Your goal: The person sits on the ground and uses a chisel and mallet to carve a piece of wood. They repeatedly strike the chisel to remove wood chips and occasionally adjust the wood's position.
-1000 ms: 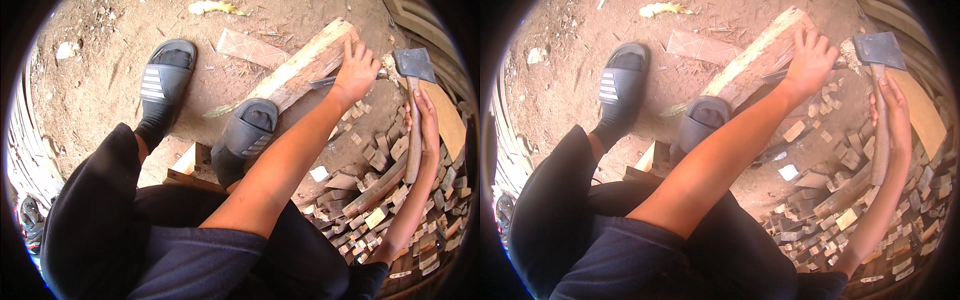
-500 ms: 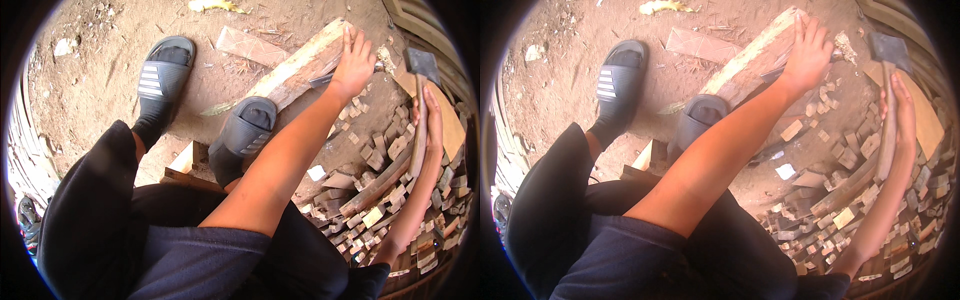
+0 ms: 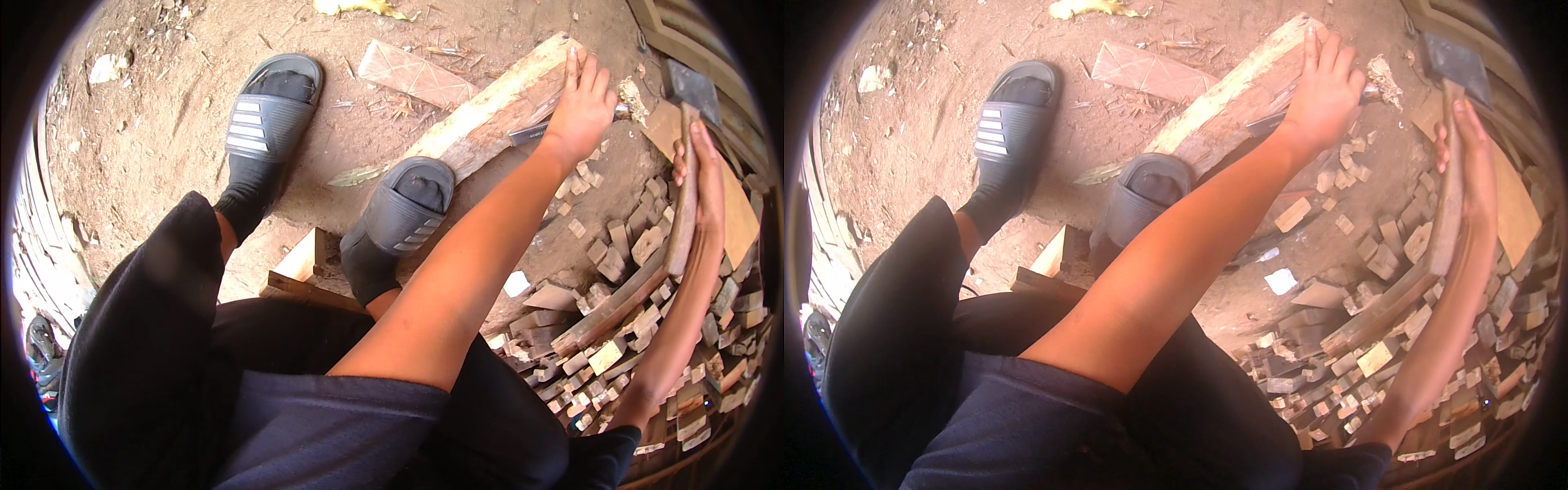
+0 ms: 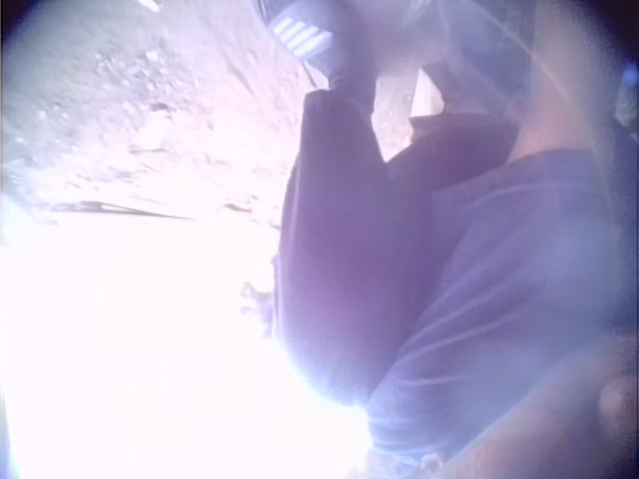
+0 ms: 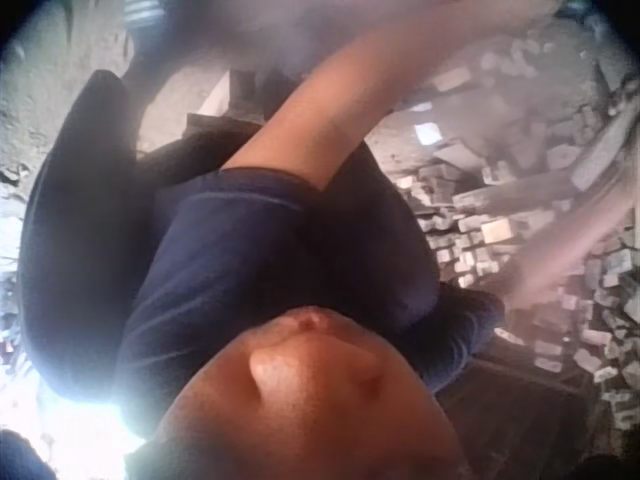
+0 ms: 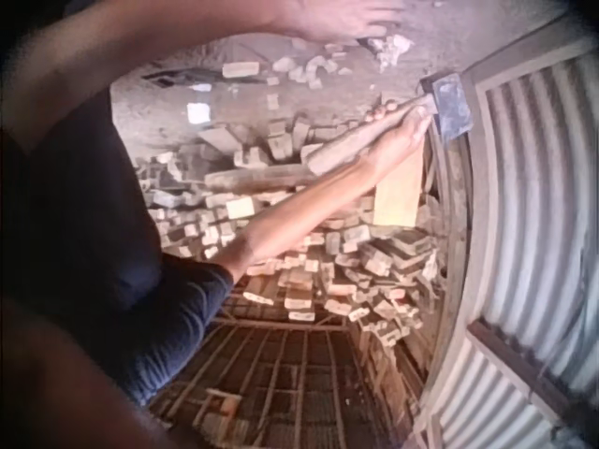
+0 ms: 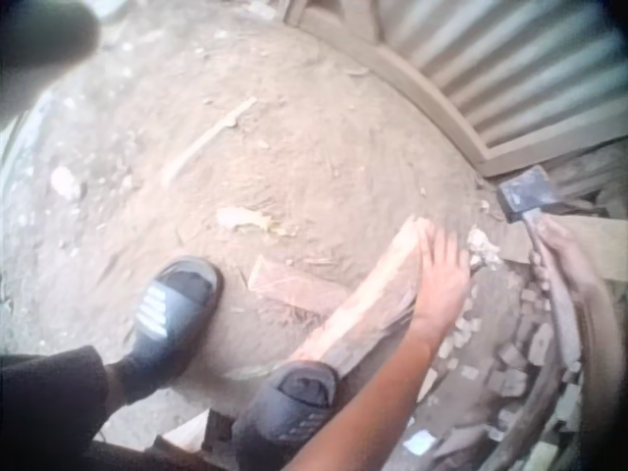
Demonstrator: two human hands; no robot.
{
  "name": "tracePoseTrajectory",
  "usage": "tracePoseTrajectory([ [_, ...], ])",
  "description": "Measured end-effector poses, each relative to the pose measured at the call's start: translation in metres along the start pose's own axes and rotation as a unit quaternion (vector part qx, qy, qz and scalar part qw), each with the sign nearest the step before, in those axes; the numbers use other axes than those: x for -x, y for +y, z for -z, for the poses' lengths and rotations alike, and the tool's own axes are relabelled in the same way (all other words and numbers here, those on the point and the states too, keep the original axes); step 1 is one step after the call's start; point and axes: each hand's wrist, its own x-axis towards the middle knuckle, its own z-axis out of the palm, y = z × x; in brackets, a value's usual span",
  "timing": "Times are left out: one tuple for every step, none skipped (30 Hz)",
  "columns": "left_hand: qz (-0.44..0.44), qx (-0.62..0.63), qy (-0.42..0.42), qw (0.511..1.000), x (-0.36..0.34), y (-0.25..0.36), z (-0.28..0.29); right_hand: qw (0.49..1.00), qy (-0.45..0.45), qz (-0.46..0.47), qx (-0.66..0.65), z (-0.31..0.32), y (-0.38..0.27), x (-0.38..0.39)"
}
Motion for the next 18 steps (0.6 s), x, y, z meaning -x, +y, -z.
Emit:
tracePoseTrajectory([
  [0.0,-0.005,0.002,1.0,0.001,0.0,-0.003,0.998,0.005,-0.005,0.059,-0.003,0.001,0.008],
  [0.0,-0.01,0.004,1.0,0.0,0.001,-0.006,0.991,-0.021,-0.062,0.112,-0.001,0.002,0.012],
  [-0.002,-0.012,0.003,1.0,0.0,0.001,-0.005,0.99,-0.043,-0.061,0.119,0.003,0.001,0.012],
  [-0.004,-0.015,0.002,1.0,0.002,0.0,-0.005,0.988,-0.065,-0.061,0.125,0.008,-0.001,0.011],
  [-0.006,-0.017,0.0,1.0,0.002,0.0,-0.006,0.986,-0.087,-0.06,0.131,0.012,-0.003,0.011],
  [-0.002,-0.019,-0.002,1.0,0.002,-0.001,-0.002,0.99,-0.07,-0.048,0.116,0.011,-0.007,0.014],
  [0.001,-0.022,-0.004,1.0,0.0,-0.003,0.002,0.996,-0.061,-0.034,0.057,0.011,-0.008,0.013],
  [0.005,-0.025,-0.006,1.0,0.0,-0.004,0.006,0.998,-0.053,-0.019,-0.001,0.011,-0.008,0.009],
  [0.001,-0.021,-0.012,1.0,0.0,0.0,0.003,0.997,-0.037,-0.01,-0.063,0.015,-0.005,0.004],
  [-0.004,-0.018,-0.017,1.0,-0.001,0.003,0.0,0.995,-0.006,-0.013,-0.102,0.016,0.003,0.001],
  [-0.008,-0.015,-0.022,1.0,-0.001,0.007,-0.002,0.997,0.004,-0.009,-0.082,0.016,0.014,0.001],
  [-0.003,-0.028,-0.016,0.999,-0.002,0.001,-0.002,0.999,-0.023,-0.047,0.014,0.007,0.01,0.0],
  [0.002,-0.042,-0.011,0.999,0.0,-0.006,-0.001,0.989,-0.049,-0.083,0.11,-0.004,0.006,0.003],
  [-0.005,-0.031,-0.013,0.999,0.003,0.0,-0.005,0.993,-0.062,-0.088,0.047,-0.005,0.016,0.013],
  [-0.014,-0.034,-0.012,0.999,0.003,0.004,-0.009,0.993,-0.067,-0.09,0.023,0.003,0.019,0.016],
  [-0.012,-0.049,-0.006,0.999,0.003,0.0,-0.004,0.993,-0.086,-0.084,0.004,0.008,0.014,0.016],
  [-0.009,-0.065,0.0,0.998,0.002,-0.003,0.001,0.991,-0.107,-0.077,-0.015,0.01,0.008,0.016],
  [-0.008,-0.059,-0.009,0.998,0.001,-0.003,0.002,0.994,-0.08,-0.064,-0.022,0.005,0.004,0.02],
])
